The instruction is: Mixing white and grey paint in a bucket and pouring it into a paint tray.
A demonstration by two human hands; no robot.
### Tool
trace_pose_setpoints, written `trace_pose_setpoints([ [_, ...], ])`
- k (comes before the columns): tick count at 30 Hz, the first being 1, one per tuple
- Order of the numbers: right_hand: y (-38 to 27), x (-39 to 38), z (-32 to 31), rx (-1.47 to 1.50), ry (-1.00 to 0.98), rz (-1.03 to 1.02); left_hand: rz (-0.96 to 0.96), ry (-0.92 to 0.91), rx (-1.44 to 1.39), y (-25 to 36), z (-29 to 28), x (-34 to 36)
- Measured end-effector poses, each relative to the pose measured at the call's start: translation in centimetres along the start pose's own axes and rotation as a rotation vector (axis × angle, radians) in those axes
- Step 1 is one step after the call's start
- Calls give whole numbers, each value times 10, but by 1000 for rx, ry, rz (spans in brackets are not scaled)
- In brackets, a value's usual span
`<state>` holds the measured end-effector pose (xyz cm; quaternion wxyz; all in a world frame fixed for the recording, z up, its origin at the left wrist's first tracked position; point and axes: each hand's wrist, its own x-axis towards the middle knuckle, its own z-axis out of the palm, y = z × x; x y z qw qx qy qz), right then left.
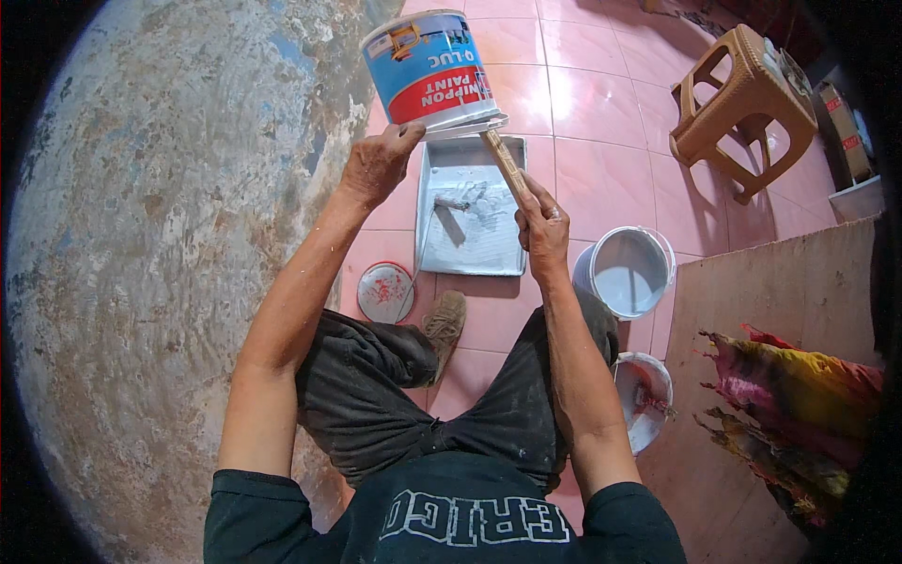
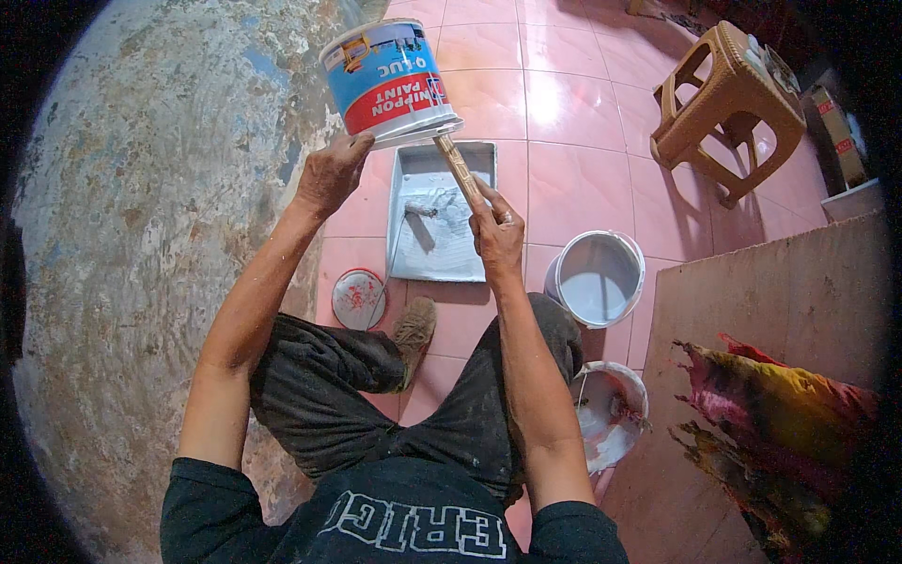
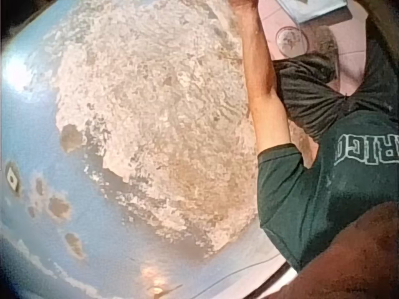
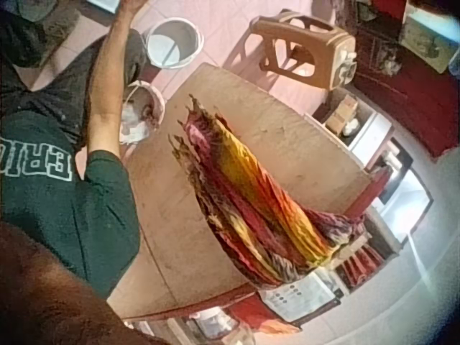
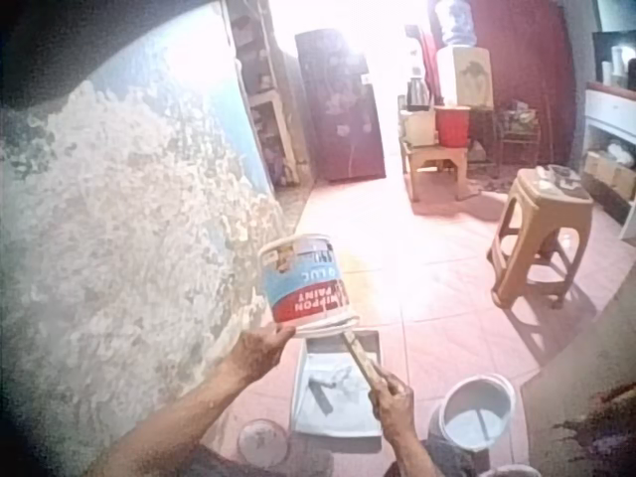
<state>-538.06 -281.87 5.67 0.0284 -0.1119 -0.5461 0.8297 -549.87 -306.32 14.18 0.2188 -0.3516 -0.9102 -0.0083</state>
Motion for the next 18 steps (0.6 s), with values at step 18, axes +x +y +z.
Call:
trace_pose_setpoints([
  [18, -3, -4, -4, 6, 5, 5, -45, -51, -36, 6, 0, 1],
])
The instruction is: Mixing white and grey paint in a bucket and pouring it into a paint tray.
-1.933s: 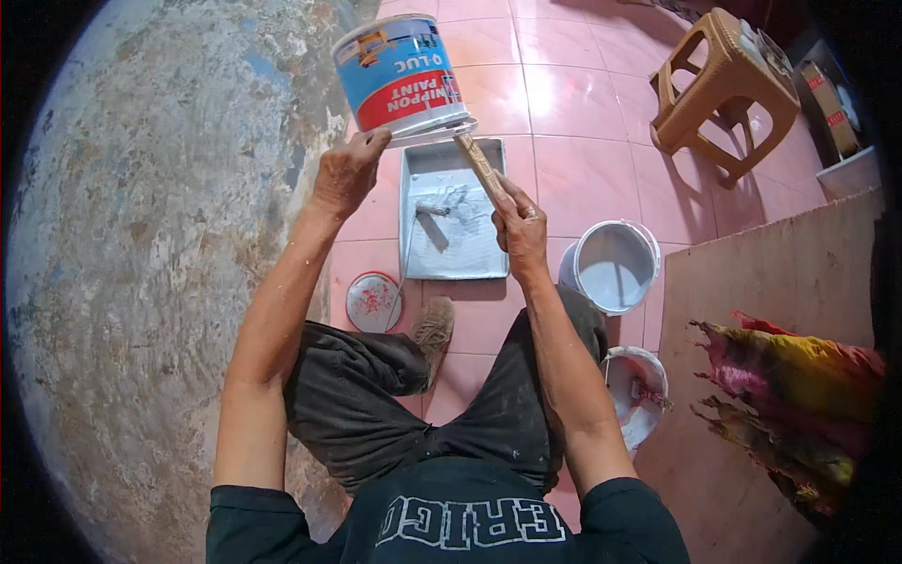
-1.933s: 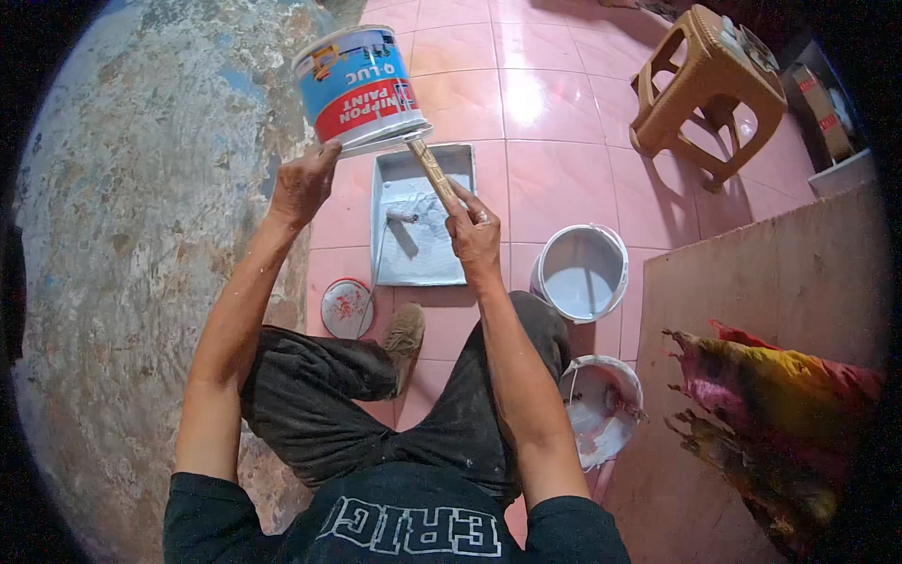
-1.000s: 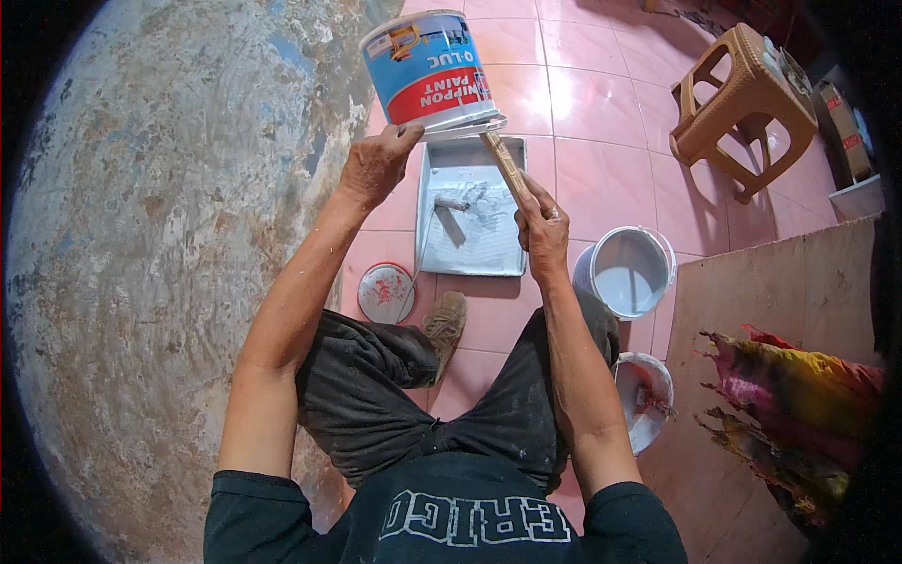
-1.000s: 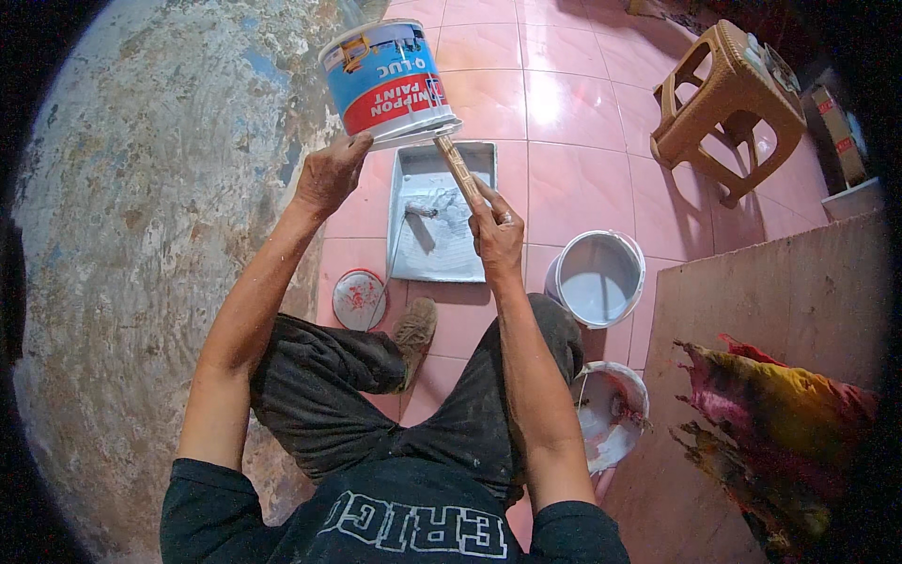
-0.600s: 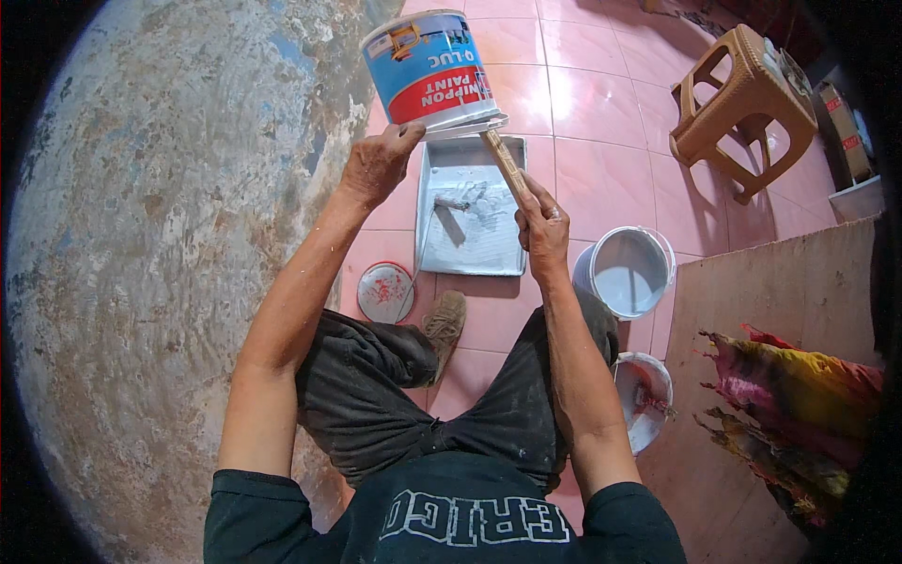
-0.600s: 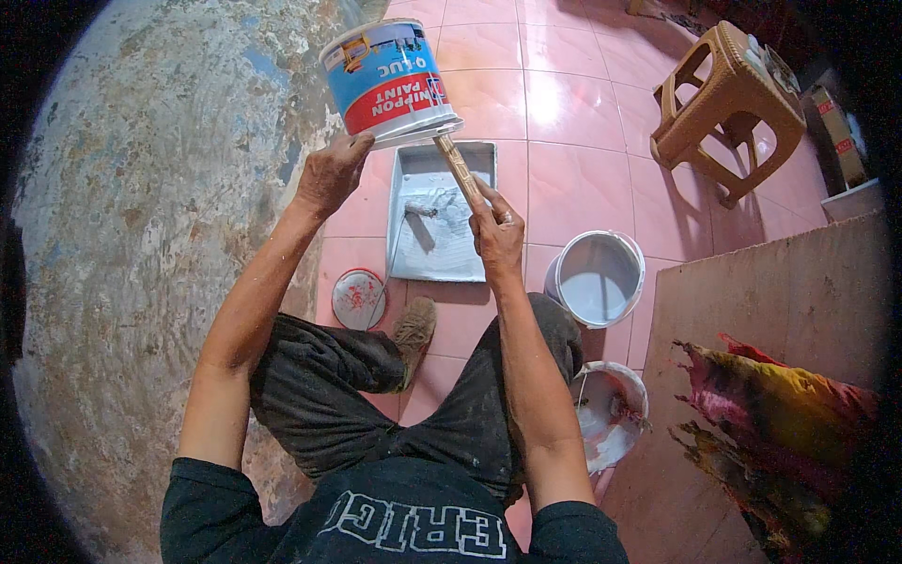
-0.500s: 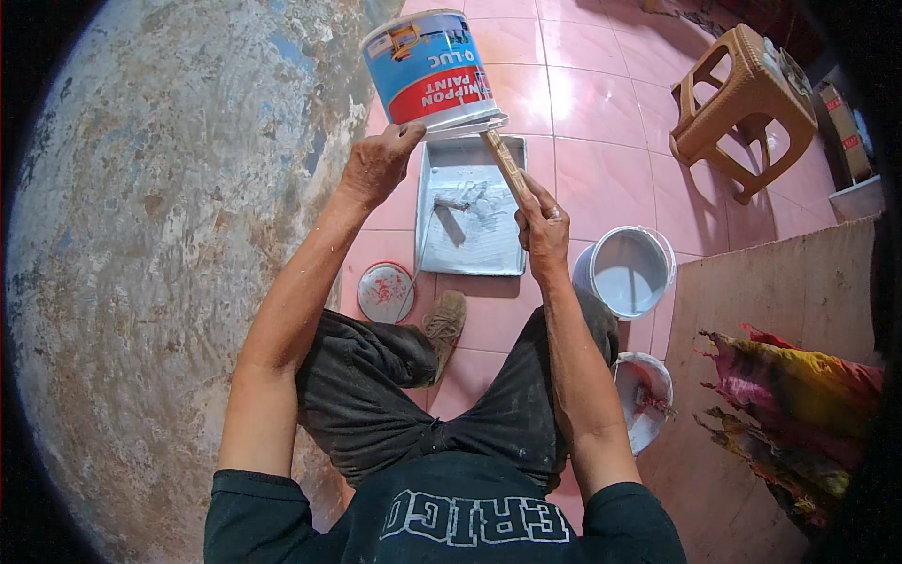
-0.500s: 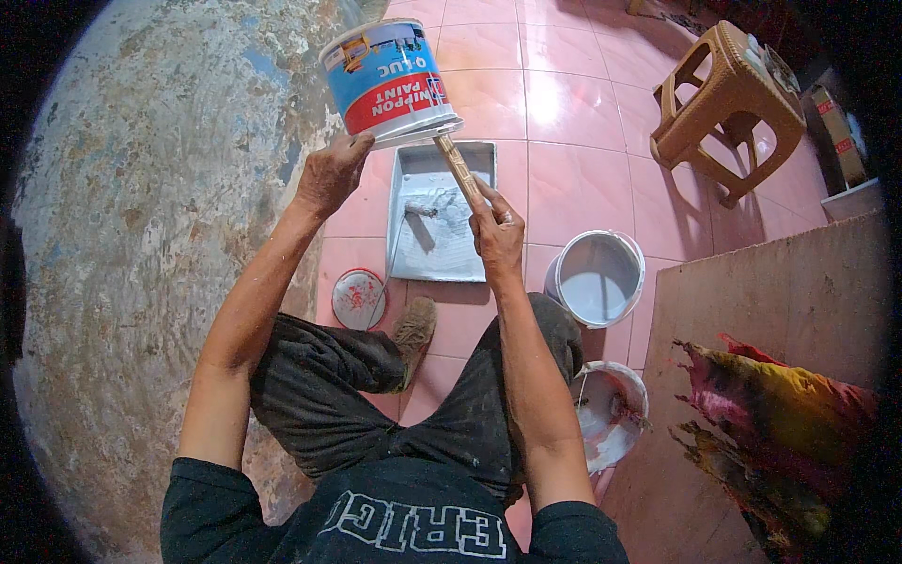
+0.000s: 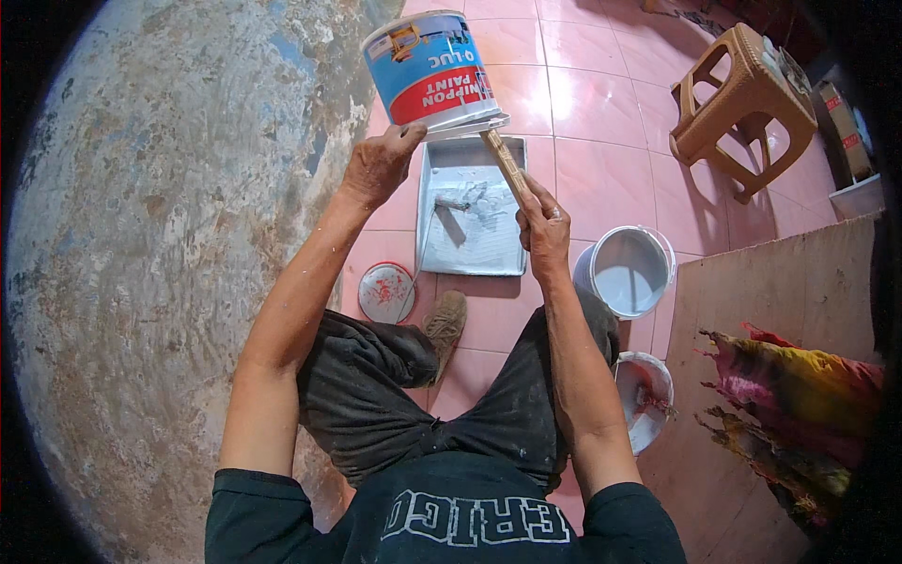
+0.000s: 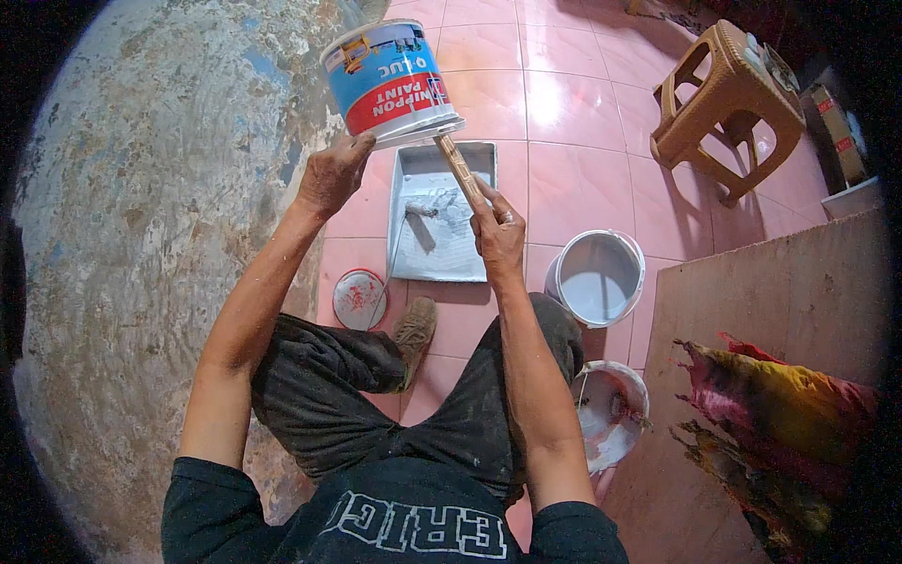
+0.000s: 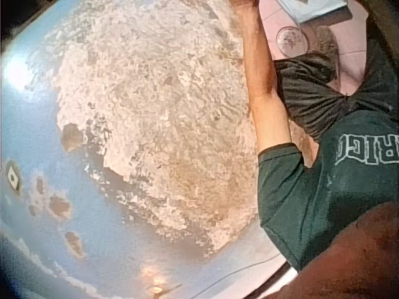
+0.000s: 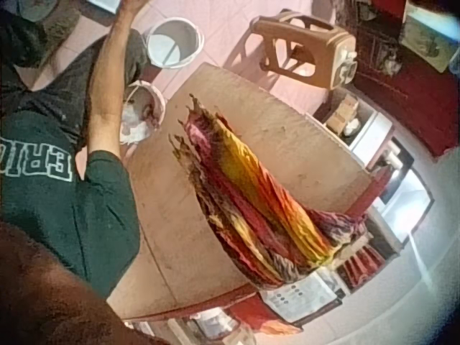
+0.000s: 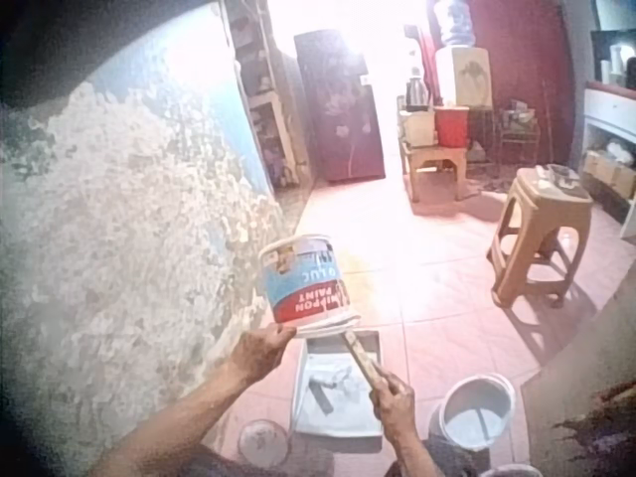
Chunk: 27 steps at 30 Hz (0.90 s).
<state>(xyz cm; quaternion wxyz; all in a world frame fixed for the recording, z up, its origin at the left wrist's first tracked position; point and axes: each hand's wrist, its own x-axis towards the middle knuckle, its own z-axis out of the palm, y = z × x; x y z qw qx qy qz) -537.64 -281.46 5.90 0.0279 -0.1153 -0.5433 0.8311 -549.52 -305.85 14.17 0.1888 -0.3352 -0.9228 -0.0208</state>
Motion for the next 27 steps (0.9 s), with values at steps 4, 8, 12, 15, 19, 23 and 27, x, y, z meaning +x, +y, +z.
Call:
trace_pose_setpoints([
  [4, 0, -1, -2, 1, -7, 1, 11, 13, -6, 1, 0, -1],
  [8, 1, -2, -2, 3, -8, -14, 13, 10, 9, 1, 0, -2],
  [12, 0, -3, -3, 20, -6, 1, 10, 9, 9, 2, 0, -3],
  [15, -2, -5, -1, 36, 5, 7, 26, 22, -11, 1, -1, -4],
  [19, -1, -4, -2, 23, 14, 9, 29, 13, 12, 2, -1, -3],
  [23, -2, -5, -2, 14, 22, 11, 17, 9, -15, 3, -1, -3],
  [27, 0, -4, -2, 7, 23, 11, 57, 43, 28, 4, -3, -2],
])
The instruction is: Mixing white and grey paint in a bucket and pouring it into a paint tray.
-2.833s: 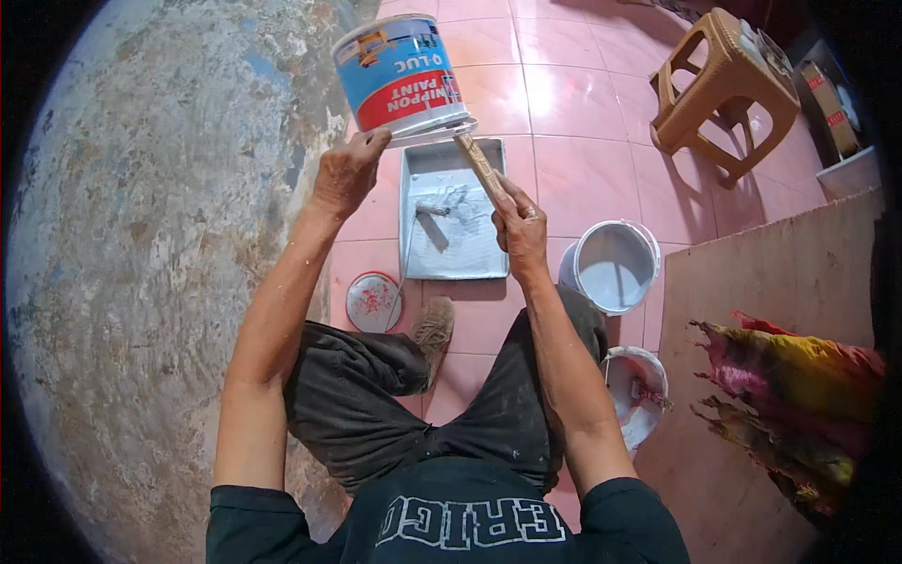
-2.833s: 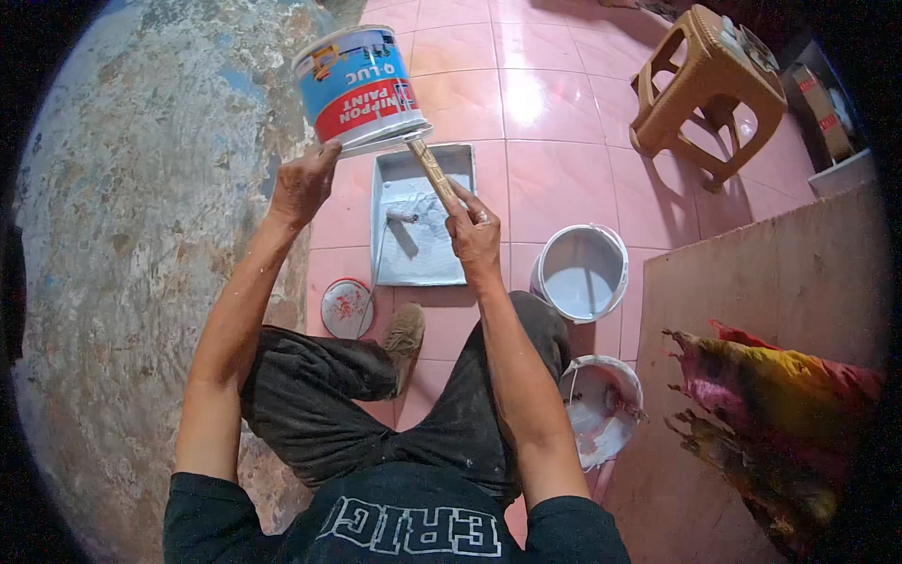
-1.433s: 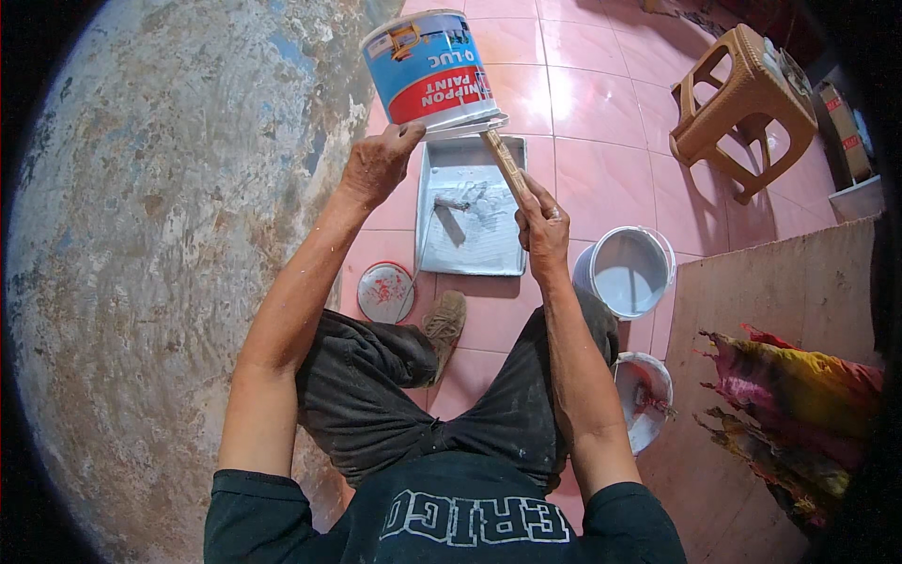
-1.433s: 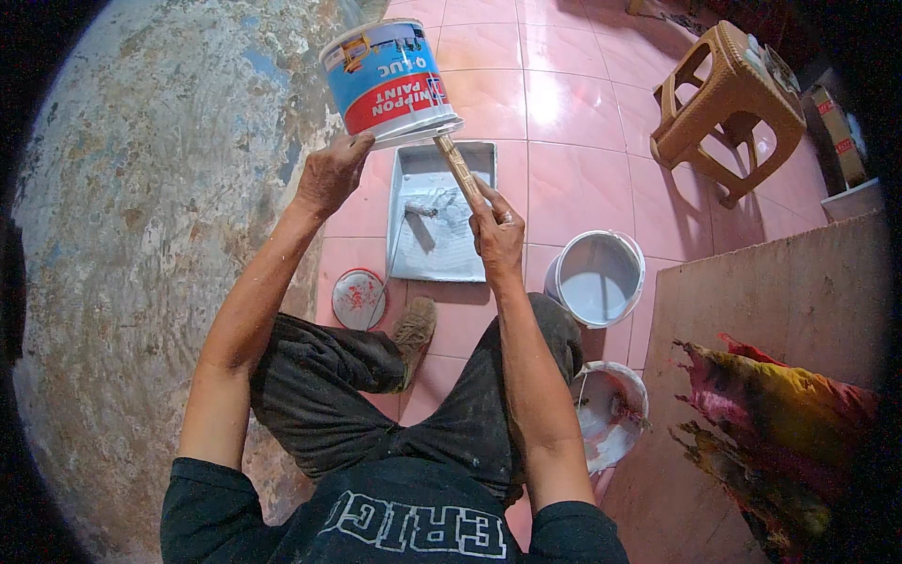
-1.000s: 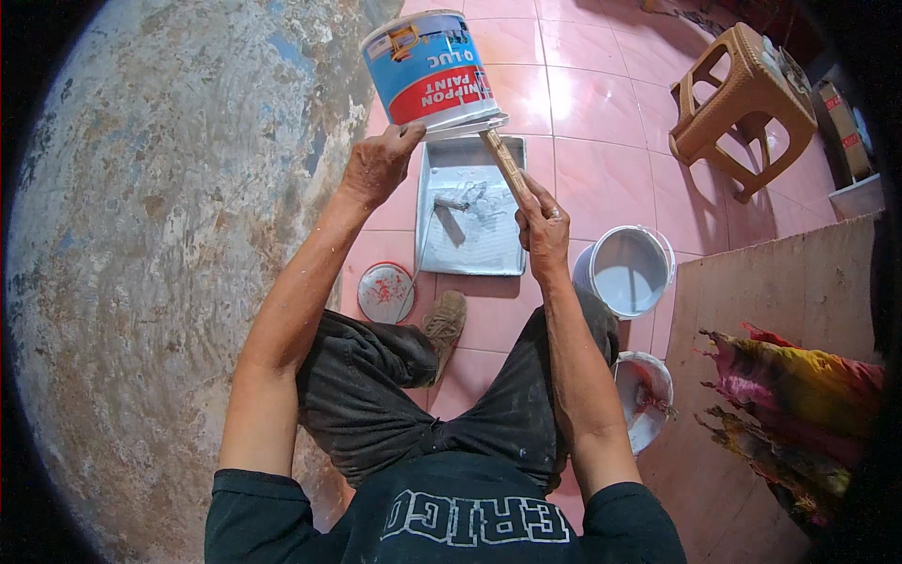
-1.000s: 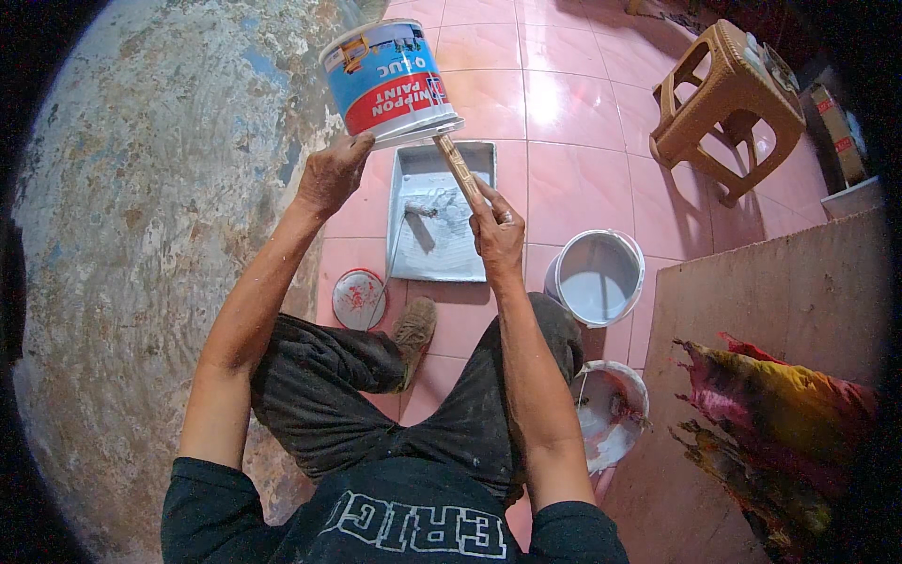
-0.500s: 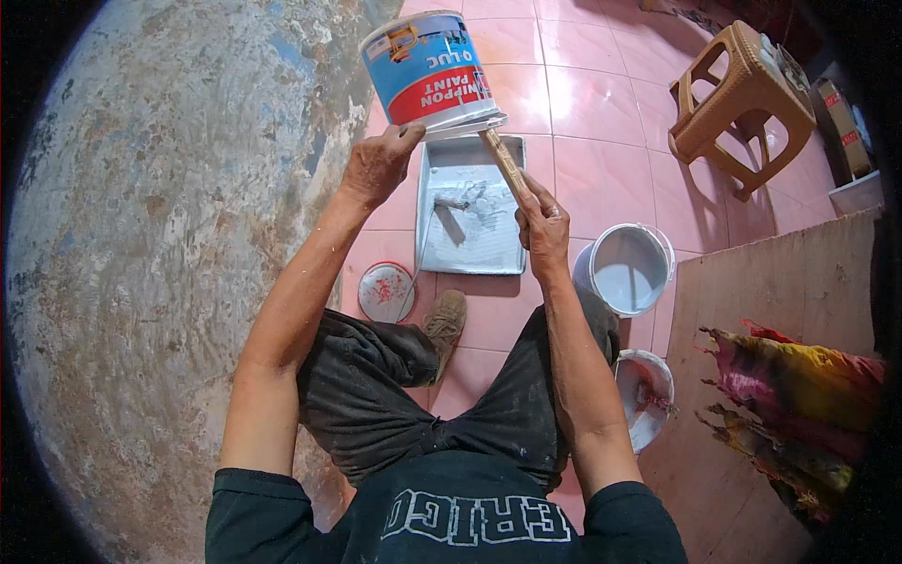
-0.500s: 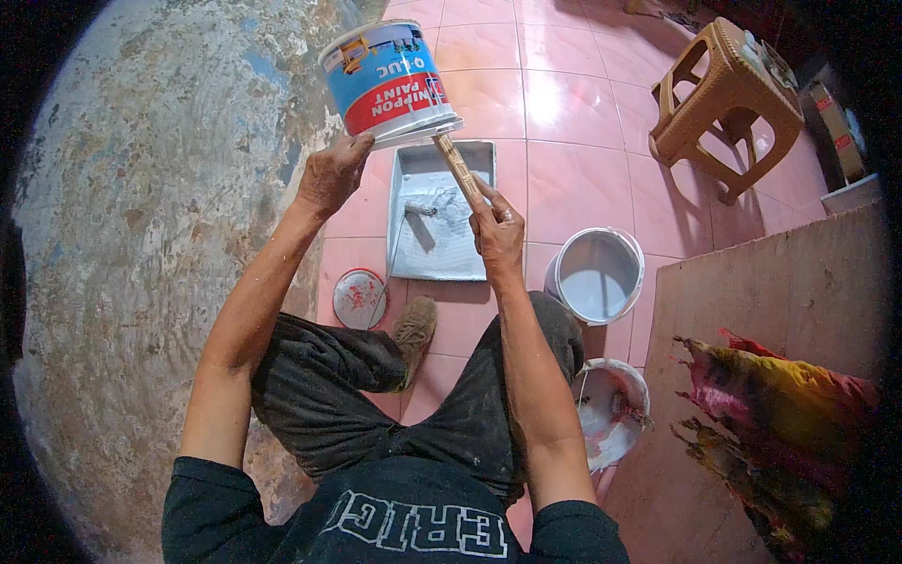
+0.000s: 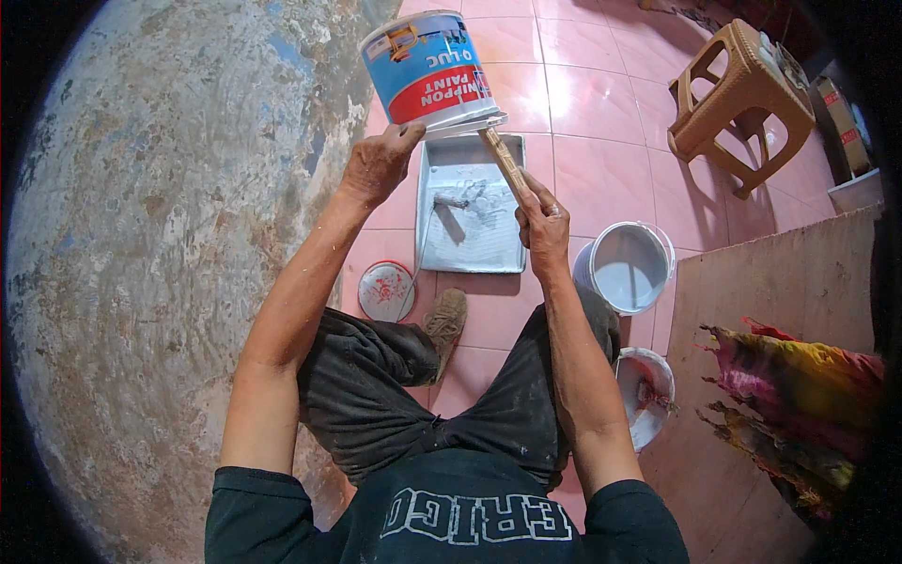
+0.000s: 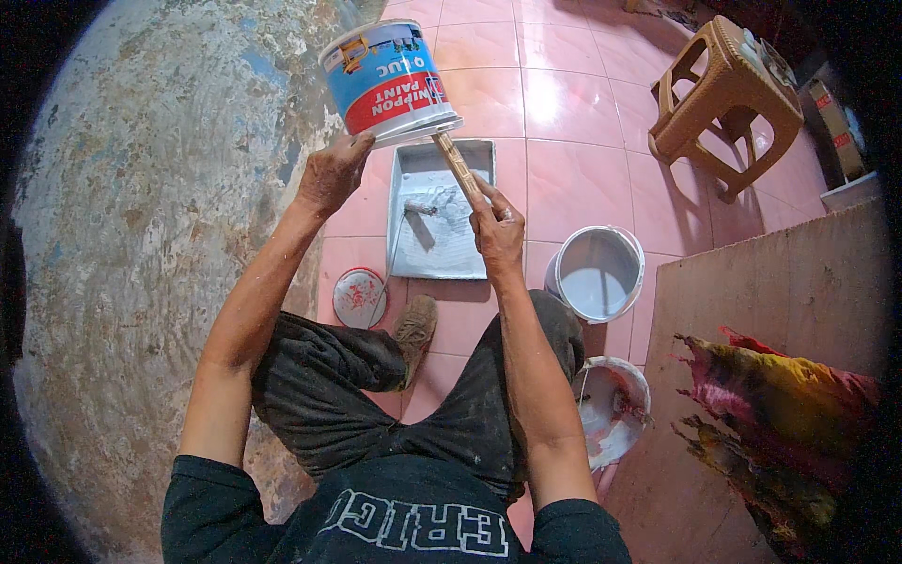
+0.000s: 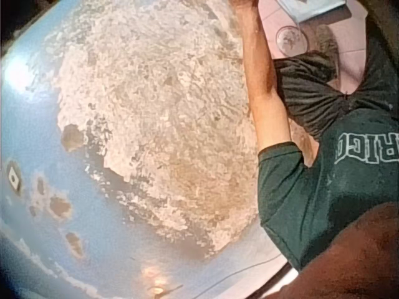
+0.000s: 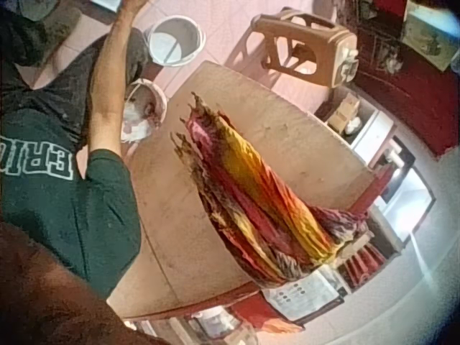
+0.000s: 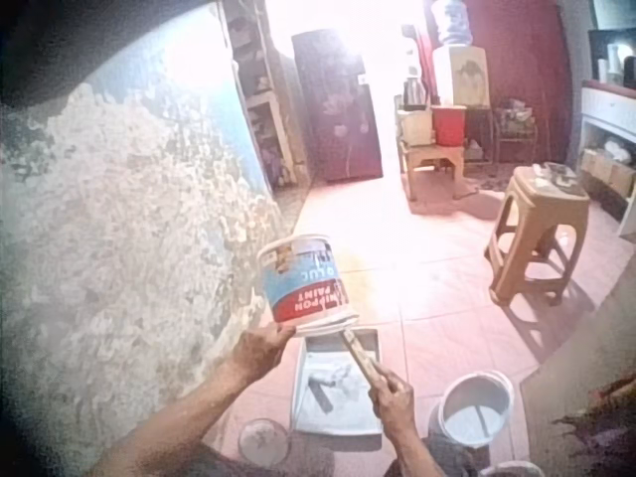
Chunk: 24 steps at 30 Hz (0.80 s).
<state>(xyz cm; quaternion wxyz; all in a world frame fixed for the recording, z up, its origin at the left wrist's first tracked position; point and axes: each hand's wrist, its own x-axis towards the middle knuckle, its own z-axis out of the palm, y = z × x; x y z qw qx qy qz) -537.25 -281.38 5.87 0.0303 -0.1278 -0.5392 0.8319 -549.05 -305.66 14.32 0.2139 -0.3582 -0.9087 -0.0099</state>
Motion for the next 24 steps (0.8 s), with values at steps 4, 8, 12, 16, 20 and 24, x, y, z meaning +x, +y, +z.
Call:
trace_pose_setpoints([
  [4, 1, 1, -1, -18, 0, -10, -22, -20, 2, 0, 1, 0],
  [8, 2, 4, 0, -51, -20, -19, -31, -24, -10, -2, 2, 1],
  [12, 4, 5, 3, -57, -13, -23, -34, -10, -19, -4, 5, 1],
  [16, 8, 9, 1, -38, -13, -44, -39, -13, -28, -4, 7, 1],
  [20, 6, 9, 1, -24, 3, -1, -50, -22, -27, -5, 8, 1],
  [24, 6, 8, 1, -31, 11, 10, -39, -11, -30, -5, 10, 0],
])
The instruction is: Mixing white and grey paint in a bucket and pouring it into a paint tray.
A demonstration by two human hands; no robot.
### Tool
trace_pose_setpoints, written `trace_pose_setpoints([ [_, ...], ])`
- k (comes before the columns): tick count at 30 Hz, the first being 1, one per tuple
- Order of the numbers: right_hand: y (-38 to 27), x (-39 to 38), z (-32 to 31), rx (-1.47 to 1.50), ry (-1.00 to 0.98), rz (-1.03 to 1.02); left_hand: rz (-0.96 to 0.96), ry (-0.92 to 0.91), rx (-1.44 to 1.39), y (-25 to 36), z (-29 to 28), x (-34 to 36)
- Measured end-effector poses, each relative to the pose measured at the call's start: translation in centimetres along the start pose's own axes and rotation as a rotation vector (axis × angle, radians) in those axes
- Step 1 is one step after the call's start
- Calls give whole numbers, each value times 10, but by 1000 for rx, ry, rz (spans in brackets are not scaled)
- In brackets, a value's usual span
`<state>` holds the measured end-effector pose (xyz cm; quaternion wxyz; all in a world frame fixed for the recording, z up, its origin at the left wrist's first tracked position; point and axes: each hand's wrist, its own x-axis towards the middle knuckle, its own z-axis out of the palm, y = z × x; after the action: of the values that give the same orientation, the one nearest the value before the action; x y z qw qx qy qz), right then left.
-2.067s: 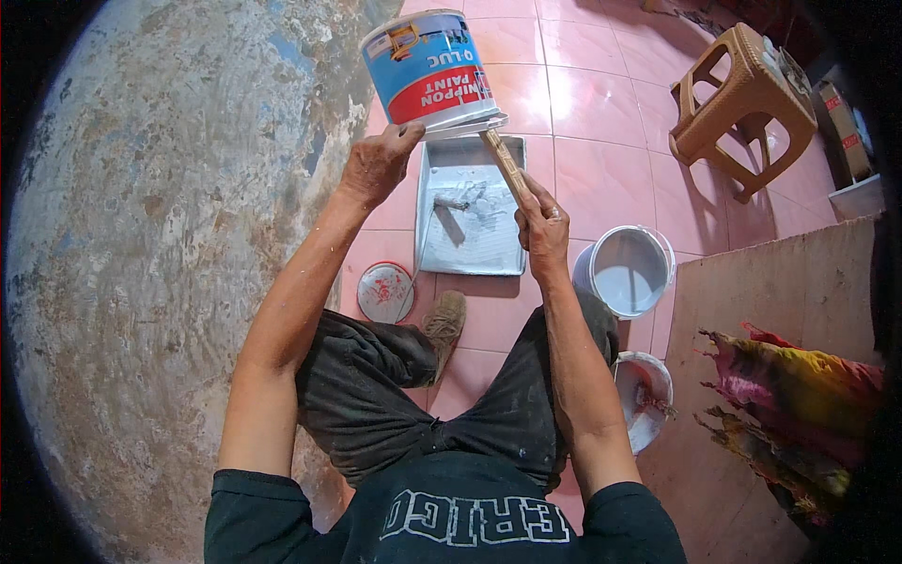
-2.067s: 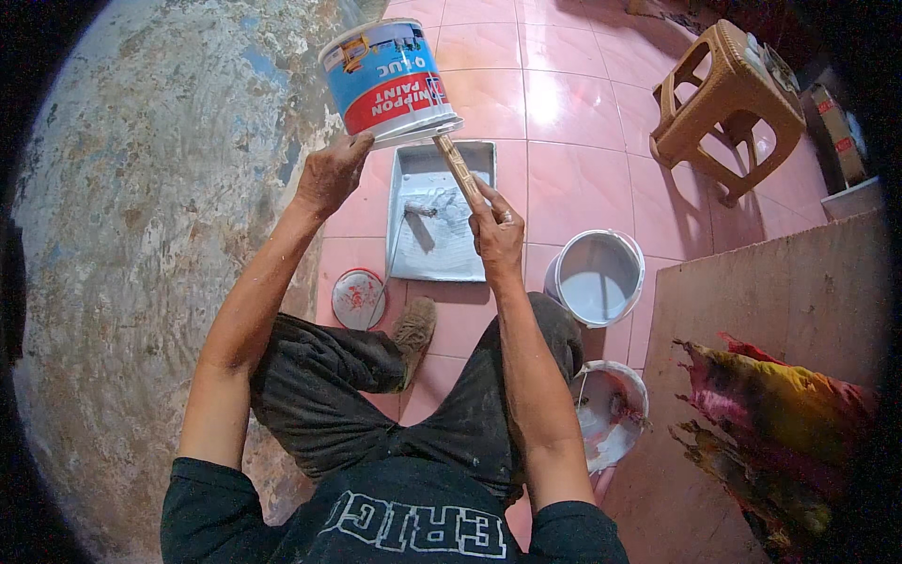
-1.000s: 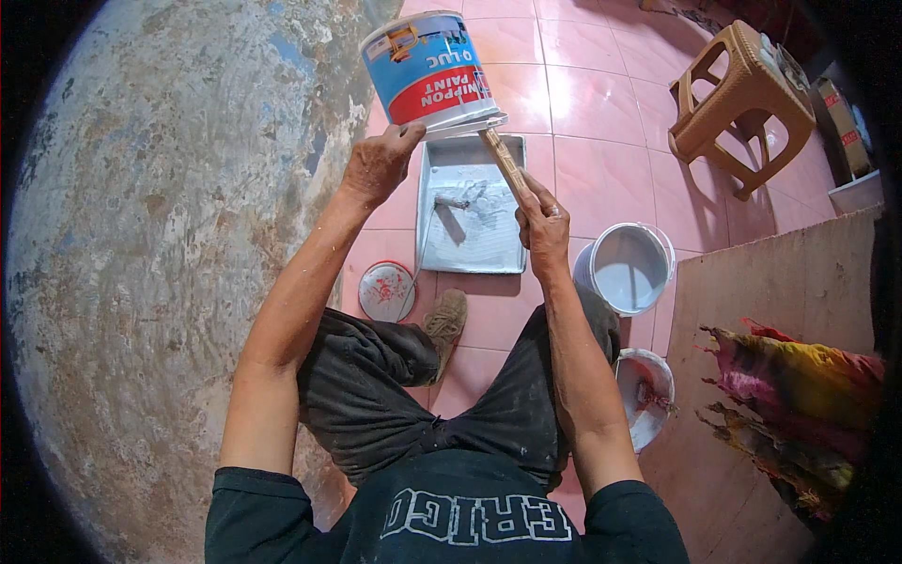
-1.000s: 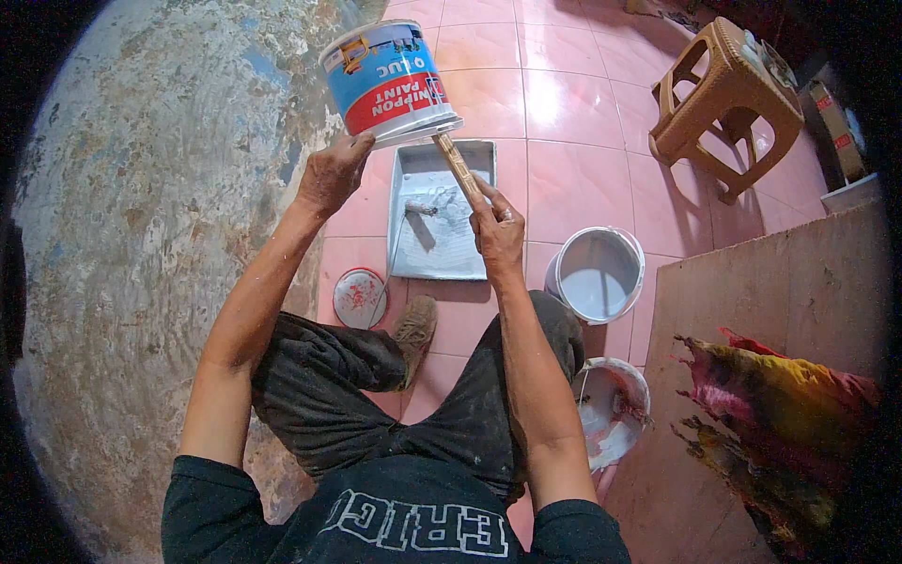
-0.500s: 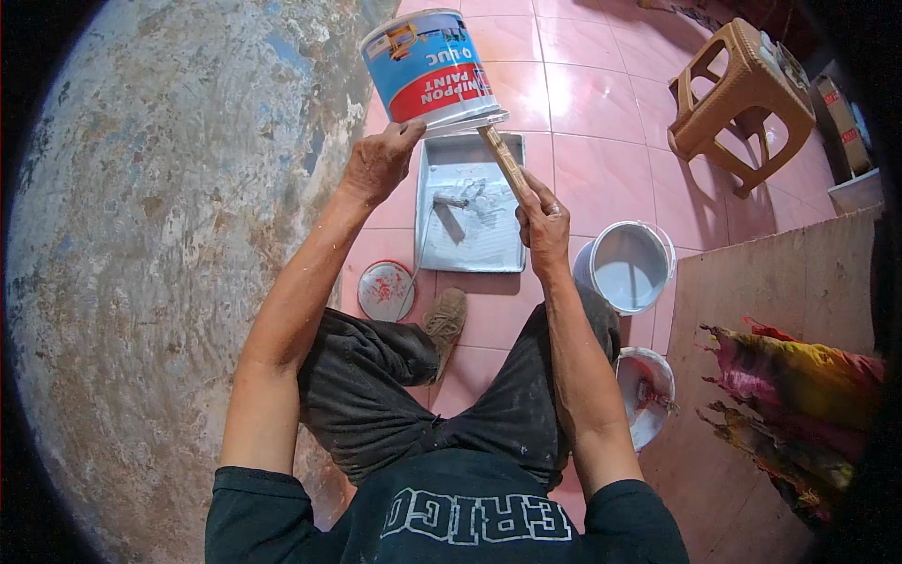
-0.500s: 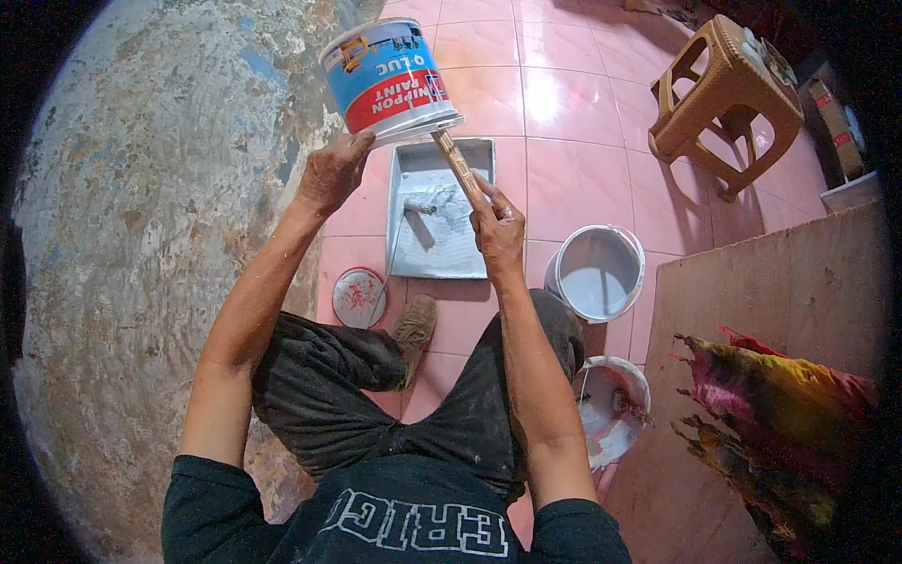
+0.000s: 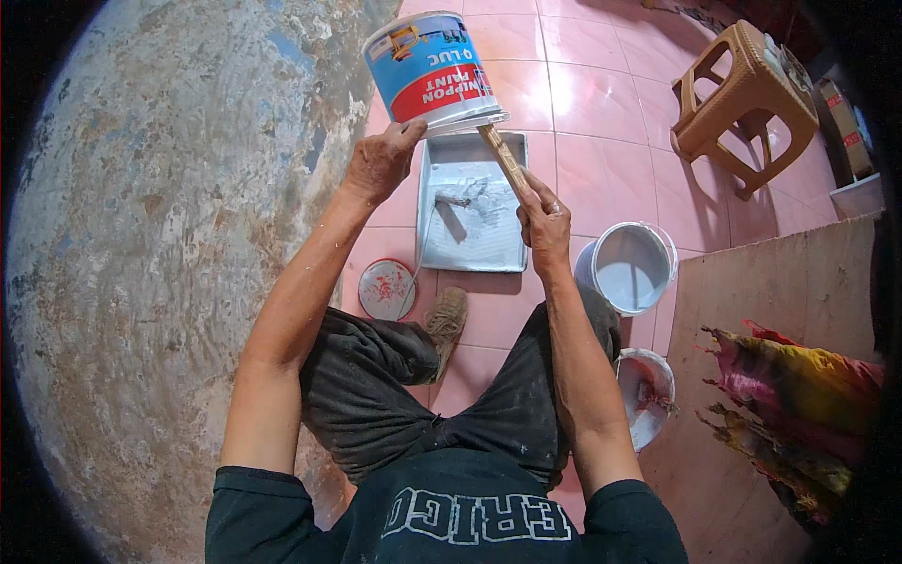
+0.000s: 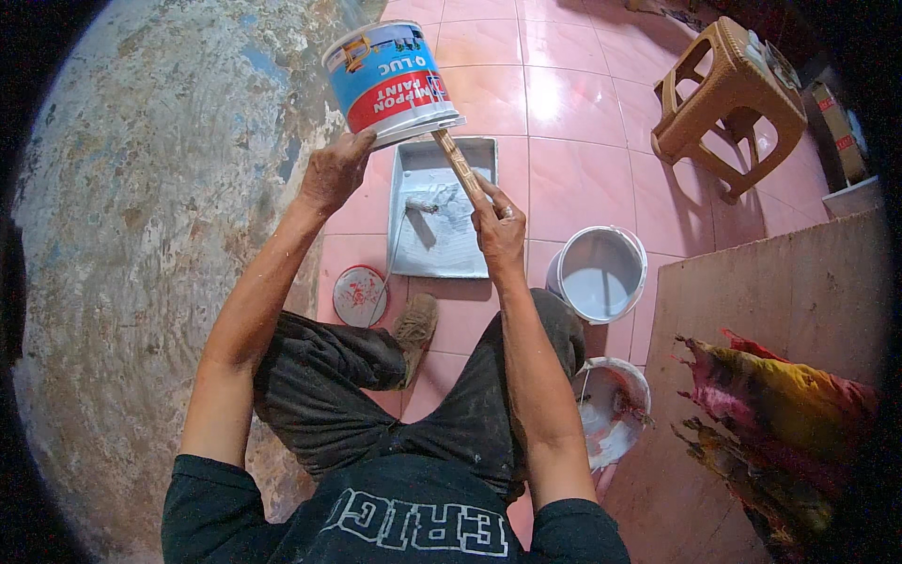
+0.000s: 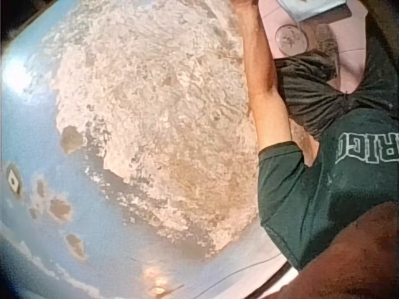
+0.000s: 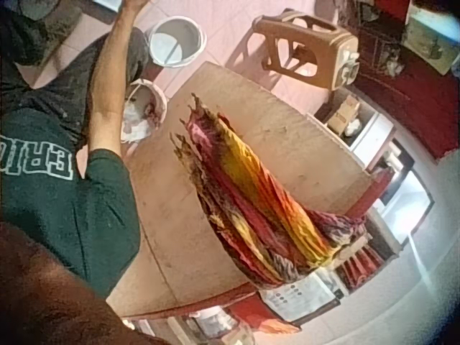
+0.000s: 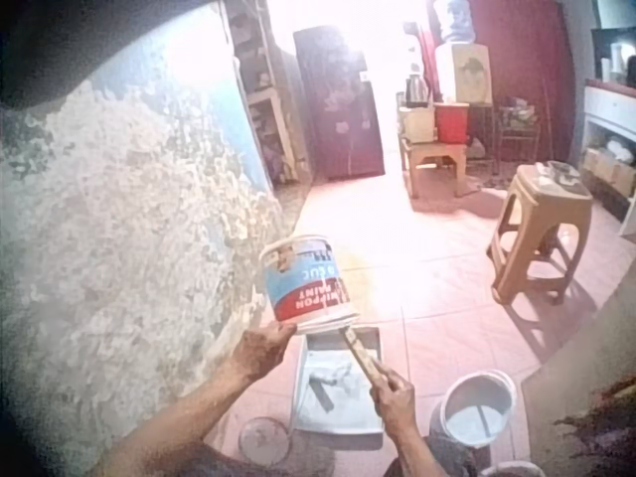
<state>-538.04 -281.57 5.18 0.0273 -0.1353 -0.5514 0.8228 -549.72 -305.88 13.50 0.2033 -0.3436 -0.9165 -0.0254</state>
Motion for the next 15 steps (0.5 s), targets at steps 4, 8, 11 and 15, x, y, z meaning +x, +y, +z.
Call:
trace_pose_setpoints([
  [4, 3, 3, 2, -40, -18, -25, -35, -21, -20, -3, 3, -2],
  [8, 11, 7, 1, -45, -19, -22, -132, -37, -70, -4, 8, -3],
  [11, 14, 9, 2, -71, -7, -17, -176, 3, -128, -6, 14, -4],
  [15, 15, 12, 2, -96, -16, -28, -198, -5, -160, -8, 21, -3],
])
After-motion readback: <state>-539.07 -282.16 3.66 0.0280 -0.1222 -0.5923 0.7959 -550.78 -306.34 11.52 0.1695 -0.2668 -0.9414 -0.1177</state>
